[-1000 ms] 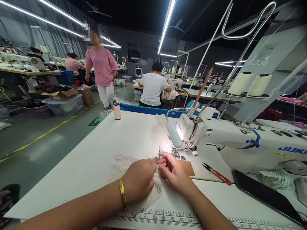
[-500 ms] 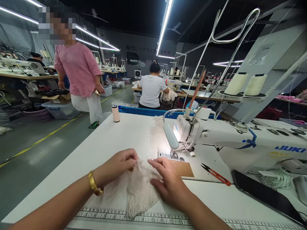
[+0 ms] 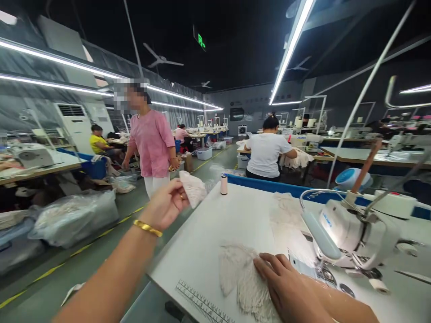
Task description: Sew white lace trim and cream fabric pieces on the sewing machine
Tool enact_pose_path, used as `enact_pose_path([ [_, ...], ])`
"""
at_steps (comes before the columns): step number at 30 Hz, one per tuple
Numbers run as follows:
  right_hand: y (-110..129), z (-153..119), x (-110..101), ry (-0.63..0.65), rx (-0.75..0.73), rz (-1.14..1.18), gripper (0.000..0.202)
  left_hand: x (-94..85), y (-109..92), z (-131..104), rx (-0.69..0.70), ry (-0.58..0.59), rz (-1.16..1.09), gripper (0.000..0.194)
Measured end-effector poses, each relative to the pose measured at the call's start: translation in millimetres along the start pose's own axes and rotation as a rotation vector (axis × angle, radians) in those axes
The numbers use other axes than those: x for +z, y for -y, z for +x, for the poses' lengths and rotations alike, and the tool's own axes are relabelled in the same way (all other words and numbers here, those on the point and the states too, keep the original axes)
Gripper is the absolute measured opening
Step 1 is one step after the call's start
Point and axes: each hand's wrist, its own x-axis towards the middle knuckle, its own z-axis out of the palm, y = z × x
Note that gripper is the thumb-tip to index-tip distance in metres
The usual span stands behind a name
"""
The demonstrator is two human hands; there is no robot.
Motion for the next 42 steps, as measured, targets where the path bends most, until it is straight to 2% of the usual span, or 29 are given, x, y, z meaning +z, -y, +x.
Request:
enact_pose_path([
  [2, 4.5, 11.1, -6.8, -0.024, 0.036, 0.099, 0.044, 16.6, 7.1, -20.8, -0.086, 0.155, -0.008, 0.006],
  [4, 16.1, 13.5, -25.2, -0.051, 0.104, 0.274, 0.044, 35.8, 21.9, -42.7, -0.221, 0.309, -0.008, 0.009],
  [6, 33.4, 8.4, -49.9, -0.039, 0.211, 0.525, 0.063, 53.5, 40.3, -61.5, -0.370, 0.451, -0.035, 0.012],
  [8, 50.8, 0.6, -72.0, -0.027, 0.141, 0.805, 0.079, 67.6, 59.6, -73.3, -0.482, 0.558, -0.087, 0.011],
  [9, 57.0, -3.6, -80.1, -0.001, 0.118, 0.927, 0.075, 73.4, 69.5, -75.9, -0.524, 0.590, -0.118, 0.012],
  [11, 61.2, -14.4, -90.3, 0.039, 0.193, 1.122, 0.056, 84.2, 89.9, -76.2, -0.594, 0.607, -0.158, 0.018],
  [14, 48.1, -41.3, -98.5, 0.067, 0.357, 1.292, 0.043, 101.1, 121.9, -72.7, -0.647, 0.631, -0.036, 0.033],
  [16, 32.2, -64.4, -104.9, 0.116, 0.481, 1.262, 0.041, 112.8, 142.5, -71.3, -0.619, 0.692, 0.131, 0.039],
  [19, 5.2, -94.3, -117.7, 0.165, 0.643, 1.073, 0.039, 130.4, 169.2, -68.1, -0.528, 0.796, 0.330, 0.042],
  [21, -12.5, -105.5, -125.9, 0.123, 0.685, 0.925, 0.033, 141.3, 182.8, -63.8, -0.410, 0.823, 0.475, 0.035],
  [23, -28.1, -109.5, -131.1, 0.039, 0.707, 0.705, 0.021, 150.1, 192.6, -58.8, -0.222, 0.833, 0.674, 0.023],
  [26, -44.0, -107.5, -129.2, -0.066, 0.733, 0.395, 0.011, 157.9, 202.4, -53.5, 0.041, 0.878, 0.988, 0.006],
  [29, -49.7, -104.0, -117.1, -0.114, 0.767, 0.290, 0.012, 161.0, 208.1, -50.9, 0.175, 0.912, 1.201, 0.007],
  [33, -48.7, -104.0, -103.7, -0.163, 0.797, 0.230, 0.015, 167.5, 204.6, -46.3, 0.400, 0.944, 1.243, 0.009],
  [35, -45.7, -105.0, -103.9, -0.196, 0.786, 0.234, 0.018, 173.1, 198.6, -43.4, 0.372, 0.998, 1.165, 0.008],
  [39, -28.9, -101.8, -111.2, -0.236, 0.681, 0.209, 0.017, 182.4, 195.0, -35.6, -0.046, 1.096, 0.965, 0.033],
  [42, -5.8, -93.8, -113.3, -0.247, 0.566, 0.266, 0.020, 183.8, 200.7, -30.3, -0.250, 1.104, 0.825, 0.043],
])
